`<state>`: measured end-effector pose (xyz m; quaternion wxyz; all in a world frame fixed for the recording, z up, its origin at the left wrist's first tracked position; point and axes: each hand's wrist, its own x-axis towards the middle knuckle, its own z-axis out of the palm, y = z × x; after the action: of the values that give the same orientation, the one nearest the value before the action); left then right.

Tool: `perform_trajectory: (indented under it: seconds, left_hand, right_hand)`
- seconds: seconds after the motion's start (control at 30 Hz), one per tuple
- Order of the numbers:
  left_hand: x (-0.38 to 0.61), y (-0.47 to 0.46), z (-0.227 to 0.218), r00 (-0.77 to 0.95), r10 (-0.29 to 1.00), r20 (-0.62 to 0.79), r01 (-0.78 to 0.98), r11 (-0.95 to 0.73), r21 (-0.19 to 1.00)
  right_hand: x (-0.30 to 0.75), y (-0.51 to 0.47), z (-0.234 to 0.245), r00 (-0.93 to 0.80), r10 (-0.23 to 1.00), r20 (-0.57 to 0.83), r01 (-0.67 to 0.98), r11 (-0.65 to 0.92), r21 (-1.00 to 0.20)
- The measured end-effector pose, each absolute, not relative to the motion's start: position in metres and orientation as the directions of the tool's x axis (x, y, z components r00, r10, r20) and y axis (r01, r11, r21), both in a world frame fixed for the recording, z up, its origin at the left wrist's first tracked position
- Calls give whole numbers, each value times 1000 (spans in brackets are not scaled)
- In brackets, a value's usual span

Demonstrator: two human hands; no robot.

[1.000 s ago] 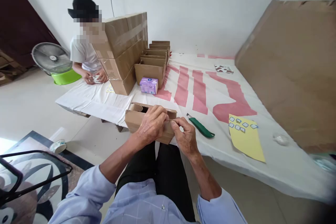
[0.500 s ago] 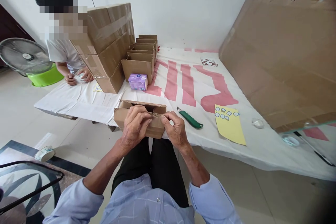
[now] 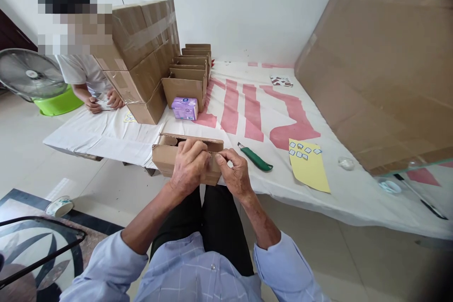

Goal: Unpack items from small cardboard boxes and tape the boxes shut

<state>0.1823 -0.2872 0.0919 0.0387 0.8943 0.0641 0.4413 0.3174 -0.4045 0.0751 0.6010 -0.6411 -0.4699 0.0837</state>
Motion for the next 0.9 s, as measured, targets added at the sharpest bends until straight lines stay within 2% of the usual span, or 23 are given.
perform_trajectory:
  seconds: [0.1, 0.2, 0.37, 0.5, 0.63, 0.77, 0.9]
  left_hand:
    - [180, -296, 85, 580, 87, 810, 92, -995, 41]
    - [175, -300, 78, 569, 79, 819, 78, -996, 42]
    - [175, -297, 79, 577, 115, 809, 33, -993, 117]
    - [176, -292, 89, 627, 165, 761, -18, -974, 226]
    - [165, -281, 95, 680, 235, 694, 50, -960, 276]
    - [154, -266, 93, 729, 286, 622, 98, -943, 319]
    - [156, -260, 90, 737, 330, 590, 99, -916, 388]
  right_hand:
    - [317, -403, 74, 558, 691, 460, 503, 159, -849]
    - [315, -401, 72, 552, 693, 463, 504, 164, -848]
    - [315, -398, 70, 558, 690, 460, 511, 151, -846]
    - [318, -398, 70, 565, 704, 430, 490, 133, -862]
    - [321, -401, 69, 550, 718, 427, 492, 135, -860]
    - [324, -403, 69, 487, 684, 543, 593, 198, -781]
    - [327, -401, 74, 294, 696, 655, 724, 286, -628]
